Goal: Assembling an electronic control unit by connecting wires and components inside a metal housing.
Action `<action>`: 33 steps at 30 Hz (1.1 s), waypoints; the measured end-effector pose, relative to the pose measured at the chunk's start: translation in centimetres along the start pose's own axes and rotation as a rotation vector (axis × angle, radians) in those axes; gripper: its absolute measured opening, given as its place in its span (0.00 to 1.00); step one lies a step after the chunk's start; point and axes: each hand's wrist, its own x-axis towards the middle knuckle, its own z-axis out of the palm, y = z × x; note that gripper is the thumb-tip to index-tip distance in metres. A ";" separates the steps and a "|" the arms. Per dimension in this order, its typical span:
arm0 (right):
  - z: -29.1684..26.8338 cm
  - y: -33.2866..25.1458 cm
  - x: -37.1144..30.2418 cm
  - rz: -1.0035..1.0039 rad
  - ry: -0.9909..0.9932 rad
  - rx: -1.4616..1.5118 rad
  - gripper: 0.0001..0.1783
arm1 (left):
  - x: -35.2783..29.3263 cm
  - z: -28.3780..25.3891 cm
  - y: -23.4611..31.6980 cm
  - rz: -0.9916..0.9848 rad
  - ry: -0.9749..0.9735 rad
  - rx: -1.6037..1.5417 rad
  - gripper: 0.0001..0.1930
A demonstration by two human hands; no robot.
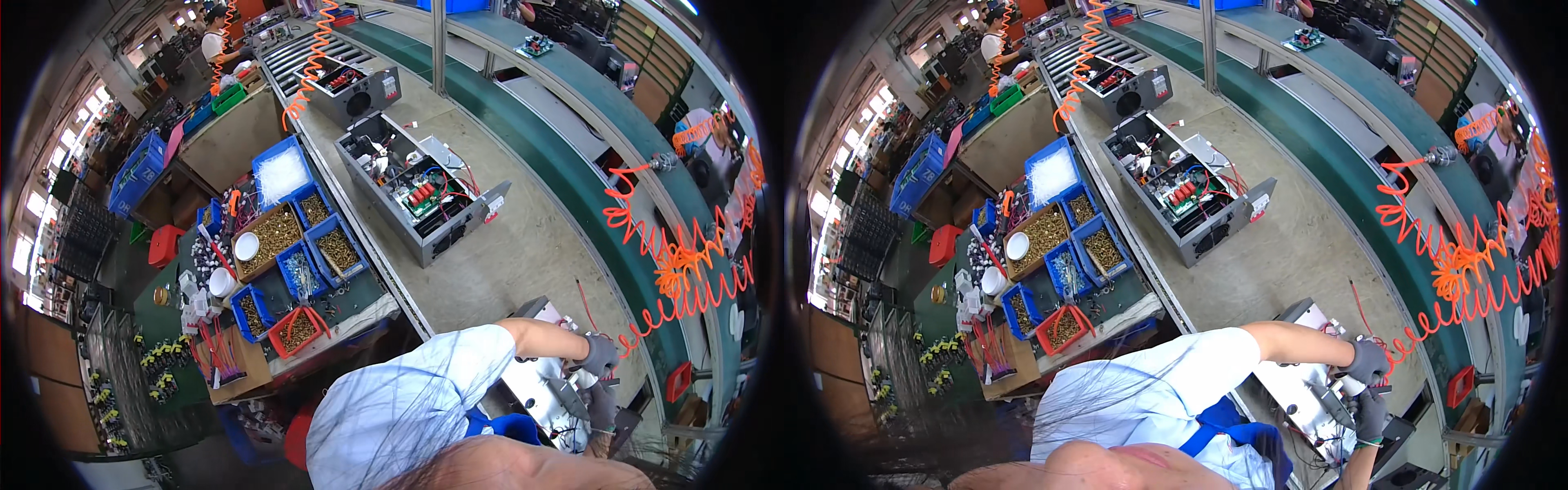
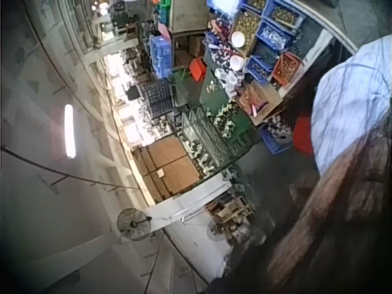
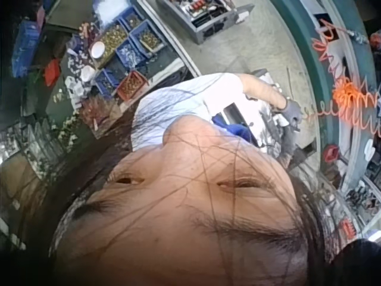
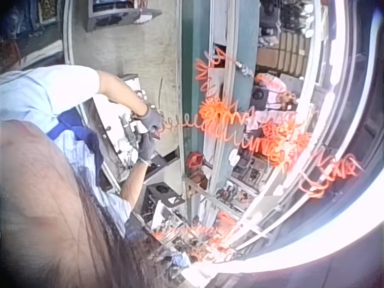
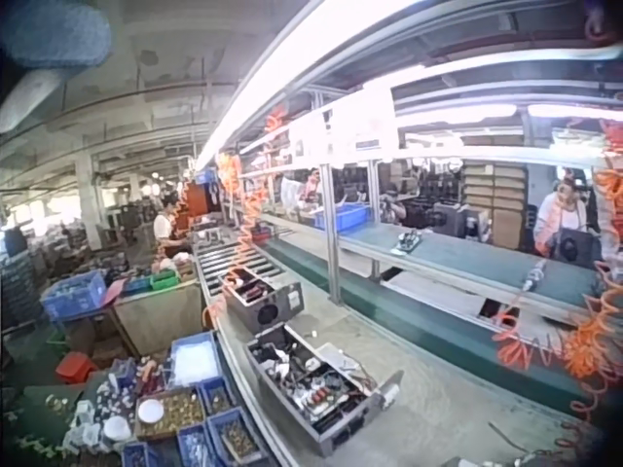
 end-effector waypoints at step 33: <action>0.7 -1.0 -1.0 -0.110 -0.042 -0.170 0.15 | -0.7 -1.9 0.9 -0.050 -0.054 0.037 0.12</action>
